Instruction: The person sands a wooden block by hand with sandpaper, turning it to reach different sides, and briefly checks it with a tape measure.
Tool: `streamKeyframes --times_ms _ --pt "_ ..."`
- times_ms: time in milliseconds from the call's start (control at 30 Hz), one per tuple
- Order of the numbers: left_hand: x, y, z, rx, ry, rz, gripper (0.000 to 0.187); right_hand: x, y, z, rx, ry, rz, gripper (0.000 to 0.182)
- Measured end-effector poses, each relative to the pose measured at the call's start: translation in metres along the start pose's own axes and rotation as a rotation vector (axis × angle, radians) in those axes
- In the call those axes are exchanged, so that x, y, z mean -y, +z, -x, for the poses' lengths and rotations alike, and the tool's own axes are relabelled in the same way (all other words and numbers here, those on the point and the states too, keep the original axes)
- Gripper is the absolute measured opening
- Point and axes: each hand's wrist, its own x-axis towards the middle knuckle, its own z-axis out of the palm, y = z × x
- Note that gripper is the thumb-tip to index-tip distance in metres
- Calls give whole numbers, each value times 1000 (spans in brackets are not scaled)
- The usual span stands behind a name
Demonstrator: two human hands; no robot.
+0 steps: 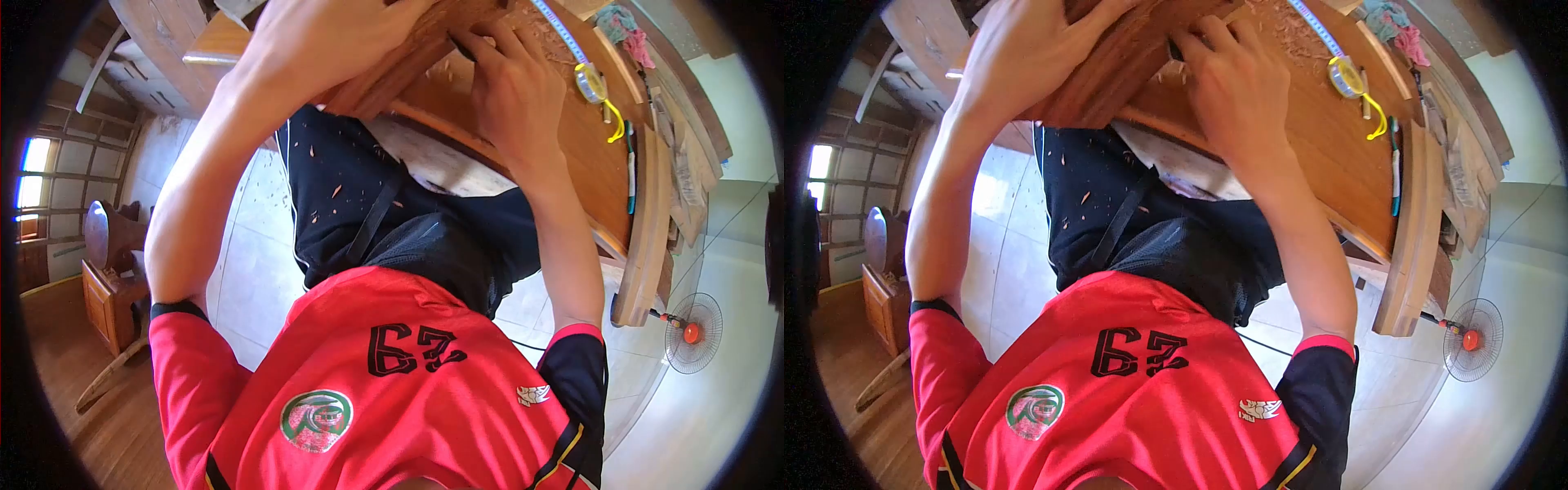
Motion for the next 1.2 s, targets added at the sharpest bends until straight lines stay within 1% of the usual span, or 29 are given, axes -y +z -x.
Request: streamKeyframes --times_ms 33,133,167,200,267,333,433,467,567,633,667,767,800,867,1000,1100,1200 --pt "3 2 -13 32 19 52 52 -12 -2 -3 -39 -22 36 36" --pt "10 21 -38 -17 121 64 55 -54 -18 -8 -60 -79 181 37" --pt "3 21 -44 -21 154 75 56 -68 -23 -7 -67 -92 221 38" --pt "-12 14 -46 121 -1 51 56 -80 -28 -8 -82 -100 218 36" --pt "-14 21 -54 144 51 39 57 -91 -40 -3 -24 -93 271 34" --pt "-15 32 -59 164 90 52 58 -88 -54 3 76 -85 292 32" --pt "-23 42 -68 213 136 25 57 -88 -46 16 156 -111 306 32" --pt "-26 42 -71 228 146 21 57 -90 -39 22 165 -88 322 34" --pt "-28 51 -78 262 181 -4 58 -94 -28 35 94 -67 340 35" --pt "-22 68 -85 262 221 -37 59 -91 -16 47 117 -26 315 35" --pt "-34 53 -84 348 196 -1 58 -89 -12 50 127 -7 303 35" --pt "-35 63 -88 356 253 9 55 -87 -10 58 140 9 205 34" --pt "-40 58 -89 426 237 6 52 -87 -13 61 150 -1 184 34" --pt "-39 65 -91 423 285 -5 50 -89 -19 65 167 -21 145 34" --pt "-39 73 -95 471 321 31 50 -84 -19 71 186 21 194 32" --pt "-40 76 -91 406 380 5 50 -85 -16 71 170 62 247 30" --pt "-47 76 -97 494 314 -71 52 -84 -11 72 198 105 252 30"
